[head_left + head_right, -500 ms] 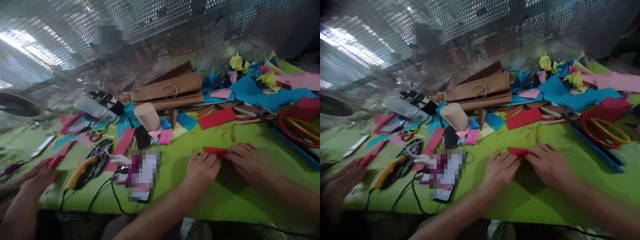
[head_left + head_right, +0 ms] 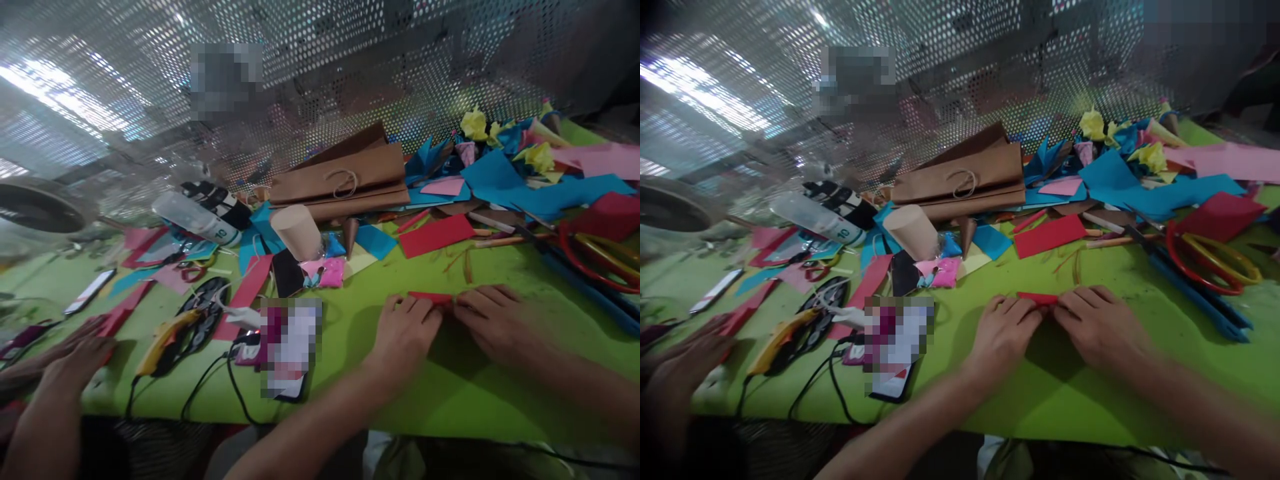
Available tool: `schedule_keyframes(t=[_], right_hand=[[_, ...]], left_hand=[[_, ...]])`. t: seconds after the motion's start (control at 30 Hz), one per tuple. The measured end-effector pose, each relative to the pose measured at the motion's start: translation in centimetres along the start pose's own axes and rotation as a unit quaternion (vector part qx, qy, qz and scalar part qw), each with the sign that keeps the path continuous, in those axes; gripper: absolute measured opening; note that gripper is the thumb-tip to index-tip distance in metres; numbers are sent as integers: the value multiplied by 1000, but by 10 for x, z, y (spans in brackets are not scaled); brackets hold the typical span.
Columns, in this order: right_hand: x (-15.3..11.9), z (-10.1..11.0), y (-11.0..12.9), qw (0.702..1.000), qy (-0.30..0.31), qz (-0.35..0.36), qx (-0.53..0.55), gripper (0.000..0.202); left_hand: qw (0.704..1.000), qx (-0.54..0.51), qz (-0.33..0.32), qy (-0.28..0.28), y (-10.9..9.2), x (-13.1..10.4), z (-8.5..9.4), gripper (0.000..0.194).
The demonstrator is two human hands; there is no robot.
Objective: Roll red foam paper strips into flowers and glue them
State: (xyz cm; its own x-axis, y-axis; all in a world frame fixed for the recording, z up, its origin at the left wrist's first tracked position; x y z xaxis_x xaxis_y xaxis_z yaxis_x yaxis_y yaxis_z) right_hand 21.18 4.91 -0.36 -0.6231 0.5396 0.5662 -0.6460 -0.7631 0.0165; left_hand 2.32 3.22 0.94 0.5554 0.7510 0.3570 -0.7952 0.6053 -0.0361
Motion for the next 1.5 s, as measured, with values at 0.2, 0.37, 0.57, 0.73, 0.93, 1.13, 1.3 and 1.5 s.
schedule_keyframes(t=[0.2,0.37,0.57,0.73,0.93,1.13,1.3,1.5], right_hand=[[-1,1,-5,999,-16,-24,15,25],[3,2,-4,999,-24,-18,42,23],[8,1,-3,1000,-20,-7,13,21],[8,-3,-8,1000,-2,-18,3,22],[4,-9,-10,999,19,-46,6,22],[5,-7,-10,999,23,-41,11,21],[7,-6,-8,1000,5,-8,-5,19],[10,-6,-7,1000,-6,13,-26,19]], left_hand=[[999,-29,19,35,4,2,0,17],[995,-52,48,65,6,6,4,21],[987,-118,82,70,11,8,5,27],[974,-177,142,23,26,4,9,24],[981,-156,114,32,31,1,9,28],[984,-134,97,61,29,7,6,22],[980,-153,108,68,30,13,5,13],[979,-148,115,79,31,15,6,12]])
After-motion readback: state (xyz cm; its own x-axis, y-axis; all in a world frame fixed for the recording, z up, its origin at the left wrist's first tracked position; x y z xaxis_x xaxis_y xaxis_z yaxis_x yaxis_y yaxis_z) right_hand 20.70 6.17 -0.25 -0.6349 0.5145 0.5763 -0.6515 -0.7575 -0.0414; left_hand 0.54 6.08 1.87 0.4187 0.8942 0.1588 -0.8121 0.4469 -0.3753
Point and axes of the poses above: each hand's wrist, its own x-axis towards the middle knuckle, its own z-axis out of the back of the hand, y = z × x, the point moved 3 cm from there along x, towards the middle knuckle, and after that the axes turned 6 degrees about -y, right-handed, at the moved point
